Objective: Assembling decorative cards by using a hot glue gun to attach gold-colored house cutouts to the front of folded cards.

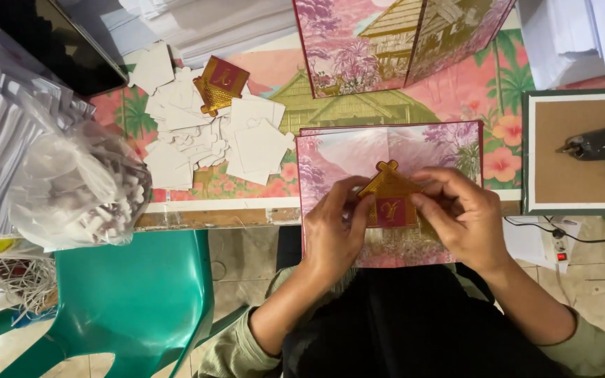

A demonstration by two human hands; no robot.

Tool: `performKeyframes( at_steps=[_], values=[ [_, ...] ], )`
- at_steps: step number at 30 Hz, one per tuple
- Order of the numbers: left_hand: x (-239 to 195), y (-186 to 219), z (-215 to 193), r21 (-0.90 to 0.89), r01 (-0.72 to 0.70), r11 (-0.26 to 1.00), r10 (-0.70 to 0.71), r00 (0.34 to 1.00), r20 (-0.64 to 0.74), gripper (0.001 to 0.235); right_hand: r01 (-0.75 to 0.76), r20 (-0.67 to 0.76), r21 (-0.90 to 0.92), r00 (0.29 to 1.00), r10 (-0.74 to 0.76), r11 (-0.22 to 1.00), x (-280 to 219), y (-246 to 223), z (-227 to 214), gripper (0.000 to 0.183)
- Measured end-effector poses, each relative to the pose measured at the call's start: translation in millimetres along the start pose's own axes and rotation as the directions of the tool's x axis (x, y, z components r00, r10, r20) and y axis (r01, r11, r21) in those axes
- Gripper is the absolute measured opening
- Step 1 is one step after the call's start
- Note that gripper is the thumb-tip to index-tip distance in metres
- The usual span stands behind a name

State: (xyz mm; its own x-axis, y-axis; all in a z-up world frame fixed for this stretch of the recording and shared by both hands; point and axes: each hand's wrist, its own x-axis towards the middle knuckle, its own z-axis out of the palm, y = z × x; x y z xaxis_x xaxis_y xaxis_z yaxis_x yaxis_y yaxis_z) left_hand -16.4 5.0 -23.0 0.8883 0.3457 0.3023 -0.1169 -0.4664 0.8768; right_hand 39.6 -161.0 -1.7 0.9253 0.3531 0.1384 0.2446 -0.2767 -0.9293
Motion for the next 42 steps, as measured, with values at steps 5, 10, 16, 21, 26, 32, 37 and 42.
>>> performKeyframes(
  at_steps=[5,10,16,21,26,32,37,42],
  values=[
    [2.6,-7.4,6.8,0.207,-0.162,0.965,0.164,0.986,0.006,0.017,-0.025,0.004,-0.062,1.000,0.025,0.998,-3.3,3.6,1.1,0.025],
    [3.0,-10.0,10.9,0.277,-0.216,0.936,0.222,0.975,0.008,0.016,0.082,-0.021,-0.153,0.996,-0.086,0.985,6.2,-6.7,4.3,0.022],
    [4.1,-9.4,12.0,0.316,-0.227,0.921,0.229,0.973,0.032,0.016,0.083,0.004,-0.209,0.996,-0.084,0.974,5.1,5.6,4.5,0.024],
    [2.1,-14.4,13.5,0.415,-0.265,0.870,0.278,0.960,0.029,0.017,0.115,0.020,-0.324,0.993,-0.115,0.939,2.8,8.8,7.5,0.022],
    [5.0,-12.4,8.4,0.486,-0.256,0.836,0.269,0.962,0.044,0.019,0.171,0.034,-0.448,0.984,-0.175,0.878,1.2,10.5,4.6,0.024],
    [28.3,-20.3,-3.4,0.430,-0.182,0.884,0.173,0.983,0.060,0.035,0.231,-0.105,-0.316,0.955,-0.276,0.920,-29.5,65.7,-20.9,0.018],
    [43.2,-34.6,-4.3,0.266,-0.123,0.956,0.097,0.989,0.108,0.040,0.391,0.034,-0.428,0.908,-0.417,0.815,-40.4,57.2,-14.8,0.018],
    [46.0,-35.5,-19.4,-0.026,-0.075,0.997,0.077,0.993,0.090,0.038,0.393,0.070,-0.415,0.913,-0.403,0.820,-36.7,49.7,-13.7,0.021]
  ],
)
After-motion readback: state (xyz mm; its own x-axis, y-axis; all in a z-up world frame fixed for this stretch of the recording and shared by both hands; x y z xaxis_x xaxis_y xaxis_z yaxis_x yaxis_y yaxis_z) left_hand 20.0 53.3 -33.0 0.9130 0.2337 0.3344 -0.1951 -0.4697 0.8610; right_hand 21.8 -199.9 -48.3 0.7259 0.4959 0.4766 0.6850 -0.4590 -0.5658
